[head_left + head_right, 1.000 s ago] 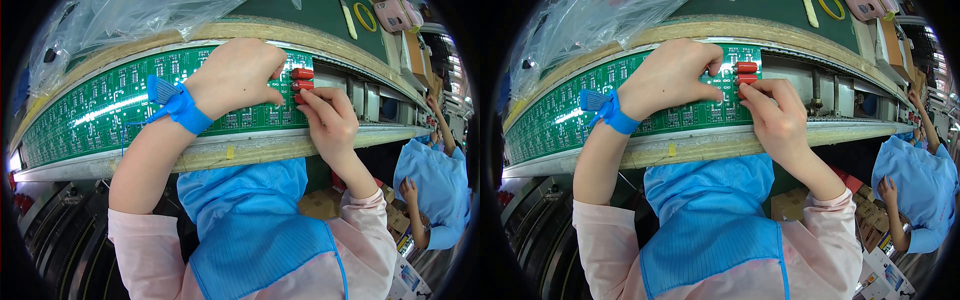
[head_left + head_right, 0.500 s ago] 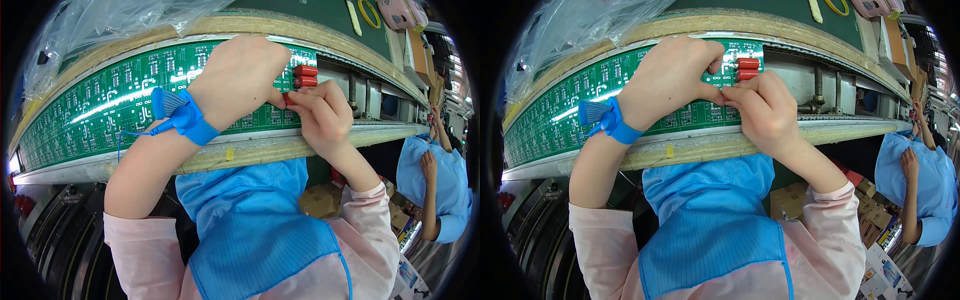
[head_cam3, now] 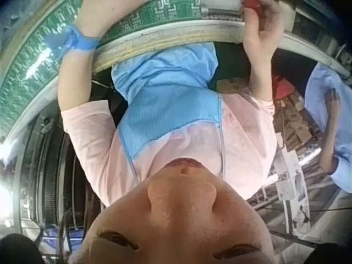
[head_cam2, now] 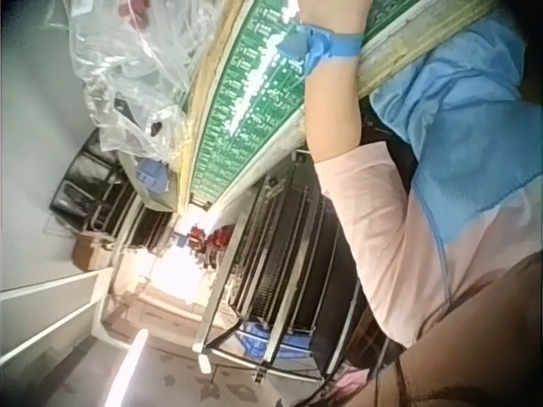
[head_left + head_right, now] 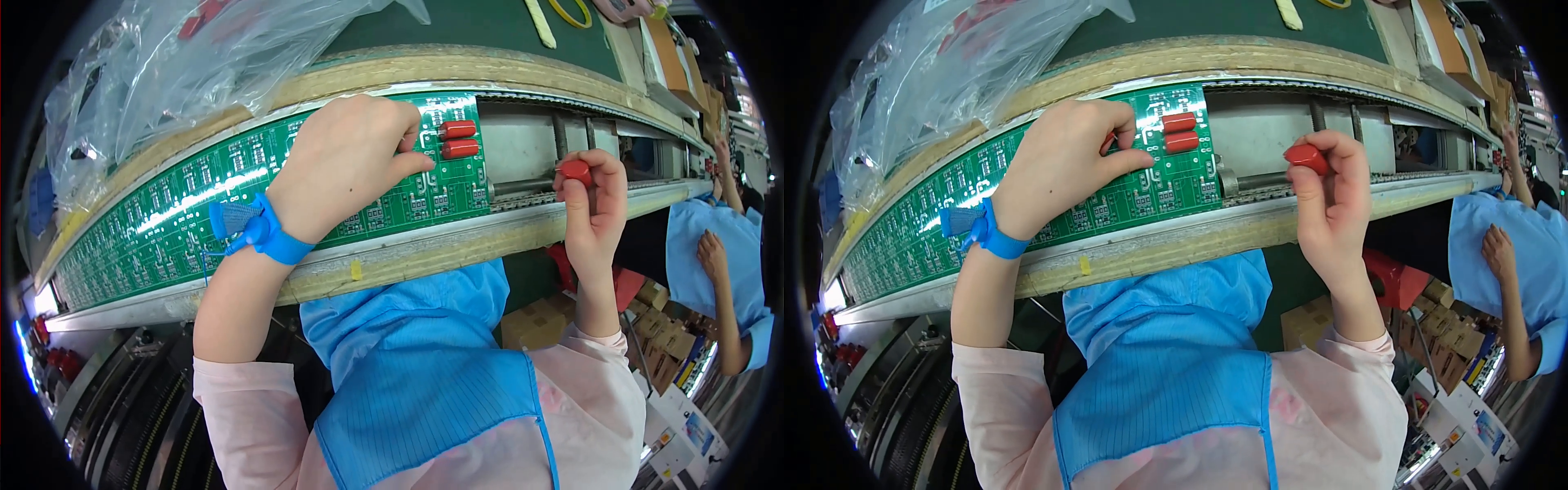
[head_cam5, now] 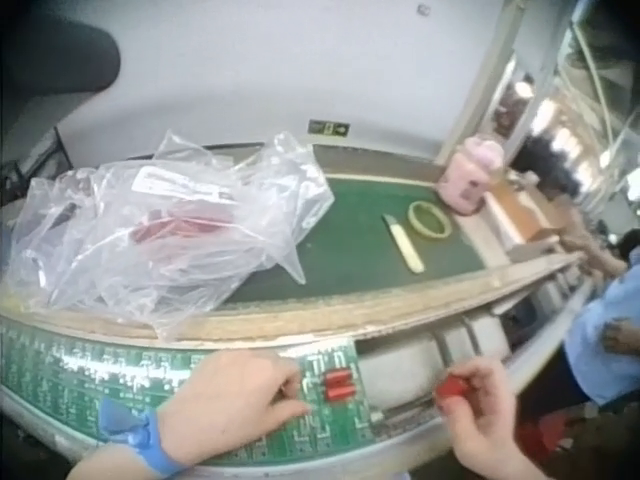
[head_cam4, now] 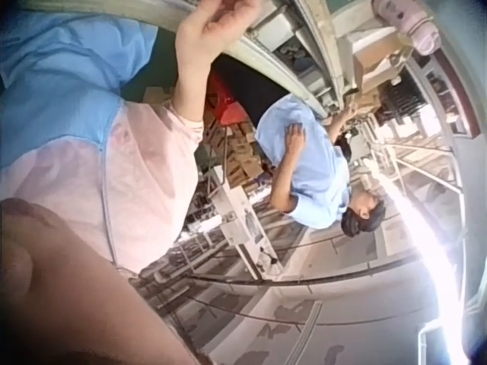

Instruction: The person places red electronic components onto a printed circuit board strip by hand.

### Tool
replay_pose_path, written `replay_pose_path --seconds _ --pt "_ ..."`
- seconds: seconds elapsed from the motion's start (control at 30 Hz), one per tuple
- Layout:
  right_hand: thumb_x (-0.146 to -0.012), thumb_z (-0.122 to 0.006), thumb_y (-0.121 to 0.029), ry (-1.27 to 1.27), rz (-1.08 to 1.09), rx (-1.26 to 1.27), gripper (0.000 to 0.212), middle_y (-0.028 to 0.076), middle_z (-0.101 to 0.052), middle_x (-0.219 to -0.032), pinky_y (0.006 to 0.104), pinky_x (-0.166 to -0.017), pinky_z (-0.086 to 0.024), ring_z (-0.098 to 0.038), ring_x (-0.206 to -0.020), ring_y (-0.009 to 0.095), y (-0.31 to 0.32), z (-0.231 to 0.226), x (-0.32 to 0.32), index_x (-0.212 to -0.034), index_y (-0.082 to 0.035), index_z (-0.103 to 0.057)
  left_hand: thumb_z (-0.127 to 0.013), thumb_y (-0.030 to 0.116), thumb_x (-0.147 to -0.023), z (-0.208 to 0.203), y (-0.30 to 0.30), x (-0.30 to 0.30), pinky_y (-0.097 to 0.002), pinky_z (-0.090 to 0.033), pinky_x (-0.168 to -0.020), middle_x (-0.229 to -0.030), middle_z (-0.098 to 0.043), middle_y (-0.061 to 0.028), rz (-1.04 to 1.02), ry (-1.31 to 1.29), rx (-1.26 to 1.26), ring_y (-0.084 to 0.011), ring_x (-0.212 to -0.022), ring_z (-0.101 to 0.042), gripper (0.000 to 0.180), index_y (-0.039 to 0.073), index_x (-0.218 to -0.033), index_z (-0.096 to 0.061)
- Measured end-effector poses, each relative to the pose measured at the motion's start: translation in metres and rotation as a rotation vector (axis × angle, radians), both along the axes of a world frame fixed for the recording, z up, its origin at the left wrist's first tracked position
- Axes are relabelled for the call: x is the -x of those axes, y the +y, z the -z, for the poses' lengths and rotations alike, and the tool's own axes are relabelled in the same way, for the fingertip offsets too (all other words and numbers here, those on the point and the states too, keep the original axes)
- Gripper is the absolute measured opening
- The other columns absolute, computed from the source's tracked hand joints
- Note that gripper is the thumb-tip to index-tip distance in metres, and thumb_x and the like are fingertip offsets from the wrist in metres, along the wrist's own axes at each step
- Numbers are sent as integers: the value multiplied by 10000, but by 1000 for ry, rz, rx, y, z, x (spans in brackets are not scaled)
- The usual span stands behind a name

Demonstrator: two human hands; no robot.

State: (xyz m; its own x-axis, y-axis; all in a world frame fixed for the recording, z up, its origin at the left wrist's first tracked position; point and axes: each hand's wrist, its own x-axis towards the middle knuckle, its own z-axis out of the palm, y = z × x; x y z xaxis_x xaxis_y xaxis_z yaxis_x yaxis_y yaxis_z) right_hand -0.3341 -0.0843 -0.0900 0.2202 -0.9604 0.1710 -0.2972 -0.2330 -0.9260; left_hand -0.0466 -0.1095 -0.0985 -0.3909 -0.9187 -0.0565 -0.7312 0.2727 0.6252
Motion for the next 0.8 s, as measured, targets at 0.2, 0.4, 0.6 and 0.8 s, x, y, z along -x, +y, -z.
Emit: replay_pose_path --seconds 0.2,0.4,0.6,0.8 --pt "-976 -542 -30 -76 101 -208 292 64 -623 -946 235 -766 -492 -602 -818 116 3 -4 4 -1263 17 -520 -802 342 -736 0 5 9 -413 -445 -592 -686 -585 -106 -21 -81 80 -313 -657 -584 384 50 -719 -553" --pt "-1003 -507 -118 -54 53 -331 263 -2 -596 -783 194 -645 -416 -548 -716 61 -4 -1 31 -1233 -4 -563 -779 322 -771 1 7 13 -413 -431 -573 -684 -578 -118 -48 -83 92 -317 -643 -580 362 44 -717 -554" --pt "-943 -575 -87 144 -69 -338 147 -7 -549 -743 227 -582 -373 -467 -645 59 -10 10 34 -1032 -8 -662 -759 289 -801 0 6 13 -405 -425 -569 -664 -562 -130 -68 -91 93 -317 -614 -565 339 32 -713 -556" --pt "-890 -627 -77 339 -147 -92 127 52 -577 -732 260 -569 -396 -507 -609 122 -19 14 30 -973 -5 -693 -748 293 -806 -6 5 14 -438 -477 -614 -725 -620 -135 -72 -122 15 -344 -709 -628 319 30 -731 -584"
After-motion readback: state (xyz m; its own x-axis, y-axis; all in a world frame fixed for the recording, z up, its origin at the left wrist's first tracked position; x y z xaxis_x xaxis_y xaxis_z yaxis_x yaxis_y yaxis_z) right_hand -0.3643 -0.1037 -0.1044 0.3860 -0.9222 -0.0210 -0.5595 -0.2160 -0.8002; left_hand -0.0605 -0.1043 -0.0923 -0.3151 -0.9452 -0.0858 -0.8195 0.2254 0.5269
